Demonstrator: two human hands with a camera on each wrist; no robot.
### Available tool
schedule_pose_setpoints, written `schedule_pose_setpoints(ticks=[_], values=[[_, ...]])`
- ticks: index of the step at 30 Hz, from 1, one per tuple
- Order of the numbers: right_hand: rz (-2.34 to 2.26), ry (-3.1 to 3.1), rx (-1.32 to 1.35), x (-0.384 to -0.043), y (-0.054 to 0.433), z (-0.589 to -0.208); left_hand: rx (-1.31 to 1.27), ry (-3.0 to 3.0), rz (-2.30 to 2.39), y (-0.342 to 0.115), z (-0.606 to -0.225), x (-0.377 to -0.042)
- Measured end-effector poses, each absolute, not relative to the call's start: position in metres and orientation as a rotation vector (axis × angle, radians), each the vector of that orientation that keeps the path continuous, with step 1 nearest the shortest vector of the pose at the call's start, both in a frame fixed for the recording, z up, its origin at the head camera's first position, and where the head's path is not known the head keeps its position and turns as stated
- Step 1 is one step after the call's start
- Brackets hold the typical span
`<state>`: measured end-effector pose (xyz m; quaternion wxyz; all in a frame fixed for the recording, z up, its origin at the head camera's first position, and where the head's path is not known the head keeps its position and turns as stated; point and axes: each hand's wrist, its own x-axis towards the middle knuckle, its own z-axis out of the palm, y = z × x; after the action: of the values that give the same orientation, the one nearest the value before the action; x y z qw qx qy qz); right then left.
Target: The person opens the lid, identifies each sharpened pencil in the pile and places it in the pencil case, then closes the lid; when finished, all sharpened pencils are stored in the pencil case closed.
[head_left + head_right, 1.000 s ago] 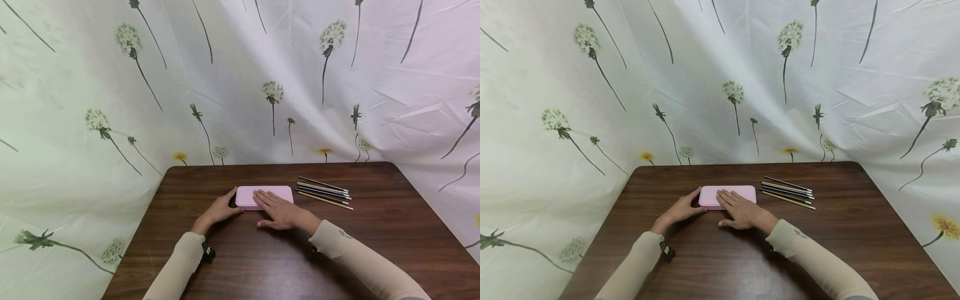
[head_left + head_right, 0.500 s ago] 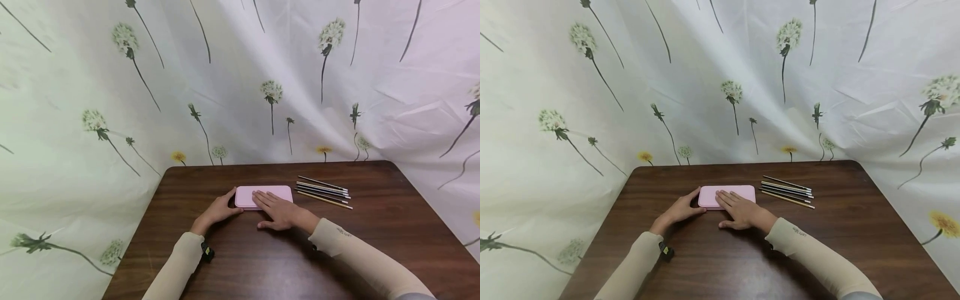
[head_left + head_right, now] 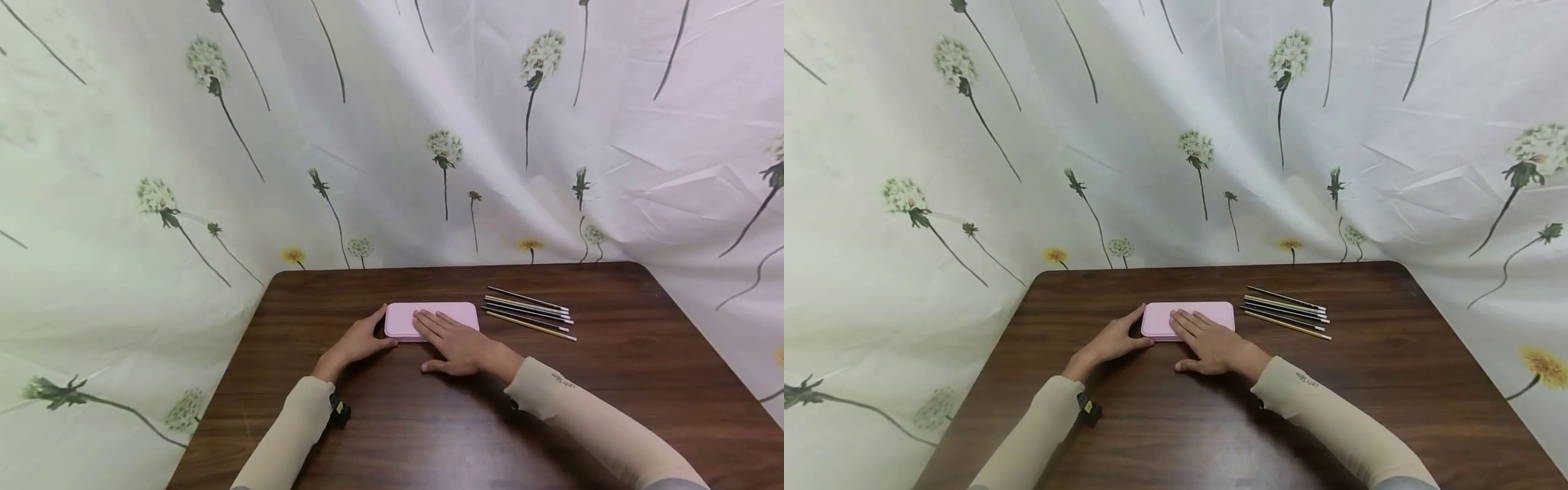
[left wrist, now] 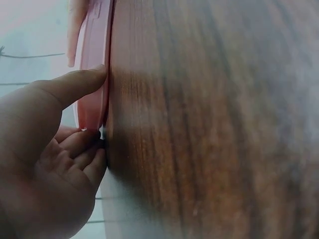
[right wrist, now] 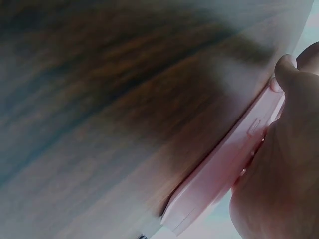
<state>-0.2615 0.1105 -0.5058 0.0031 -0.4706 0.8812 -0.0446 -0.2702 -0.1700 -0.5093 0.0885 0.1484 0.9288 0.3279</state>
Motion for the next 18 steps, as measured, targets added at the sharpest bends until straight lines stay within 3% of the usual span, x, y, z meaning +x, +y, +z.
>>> schedule_pose_setpoints(ticks=[9, 18], values=[[-0.464, 2.708, -1.290, -0.265, 0.117, -0.488, 0.467, 2.736, 0.961, -0.174, -0.508, -0.273], [-0.560, 2.964, -1.172, -0.263, 0.169, -0.458, 0.465, 2.742, 0.989, -0.179, -0.496, -0.265]])
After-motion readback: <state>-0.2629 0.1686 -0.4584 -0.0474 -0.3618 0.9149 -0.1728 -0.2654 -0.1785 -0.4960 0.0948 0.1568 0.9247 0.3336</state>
